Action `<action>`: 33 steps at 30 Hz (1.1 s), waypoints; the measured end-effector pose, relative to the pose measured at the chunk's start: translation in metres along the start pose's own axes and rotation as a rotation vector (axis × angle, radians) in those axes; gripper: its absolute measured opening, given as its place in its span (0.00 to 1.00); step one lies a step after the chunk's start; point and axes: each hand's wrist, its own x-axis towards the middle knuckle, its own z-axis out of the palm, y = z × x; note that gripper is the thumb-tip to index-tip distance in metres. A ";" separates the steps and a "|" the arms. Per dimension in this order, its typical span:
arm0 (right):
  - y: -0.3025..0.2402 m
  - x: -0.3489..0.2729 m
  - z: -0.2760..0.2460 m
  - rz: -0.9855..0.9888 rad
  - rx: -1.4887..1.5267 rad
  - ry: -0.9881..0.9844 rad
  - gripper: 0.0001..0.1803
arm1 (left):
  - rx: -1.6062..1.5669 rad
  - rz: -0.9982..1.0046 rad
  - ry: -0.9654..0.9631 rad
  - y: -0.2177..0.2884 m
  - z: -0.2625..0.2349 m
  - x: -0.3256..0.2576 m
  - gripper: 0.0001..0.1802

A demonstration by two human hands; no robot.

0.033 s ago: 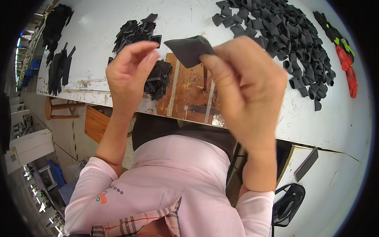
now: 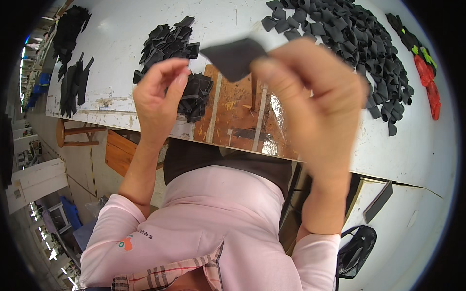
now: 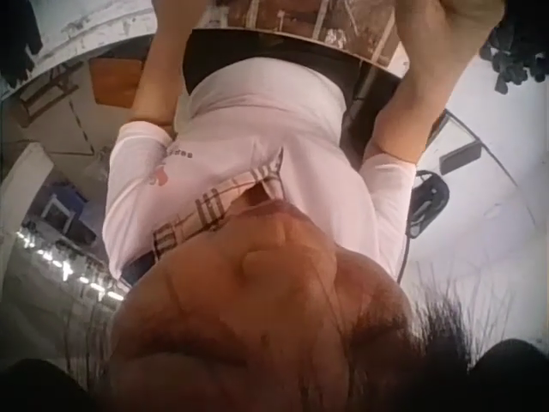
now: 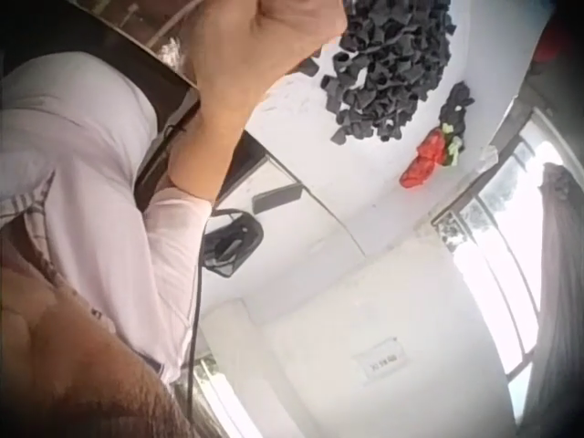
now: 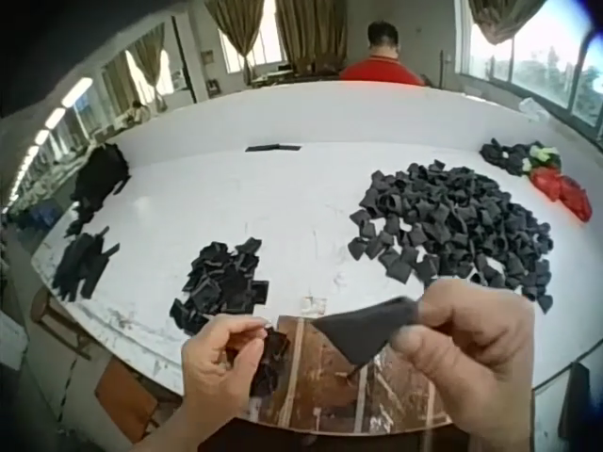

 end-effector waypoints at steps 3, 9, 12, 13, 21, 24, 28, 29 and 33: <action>0.026 0.025 -0.018 0.228 0.585 0.294 0.10 | 0.342 0.057 -0.064 -0.028 -0.012 -0.022 0.12; 0.037 -0.038 0.019 0.421 0.296 0.223 0.12 | 0.644 0.124 -0.211 -0.059 -0.007 -0.028 0.11; 0.034 -0.066 0.035 0.512 0.348 0.055 0.10 | 0.764 0.138 -0.322 -0.066 -0.007 -0.029 0.08; 0.030 -0.070 0.040 0.502 0.360 0.033 0.09 | 0.717 0.144 -0.248 -0.065 -0.006 -0.026 0.07; 0.012 -0.061 0.061 0.058 0.103 0.015 0.03 | -0.338 -0.504 -0.049 0.004 -0.006 -0.018 0.05; 0.002 -0.054 0.062 0.045 0.100 0.055 0.06 | -0.505 -0.500 -0.177 0.028 -0.002 -0.023 0.04; 0.006 -0.057 0.060 -0.059 0.049 0.116 0.07 | -0.392 -0.255 -0.162 0.044 0.016 -0.040 0.03; 0.007 -0.058 0.059 -0.105 -0.021 0.135 0.07 | -0.245 -0.092 -0.117 0.038 0.021 -0.043 0.03; 0.007 -0.059 0.064 -0.183 -0.258 0.184 0.05 | 0.062 0.228 0.113 0.033 0.037 -0.045 0.04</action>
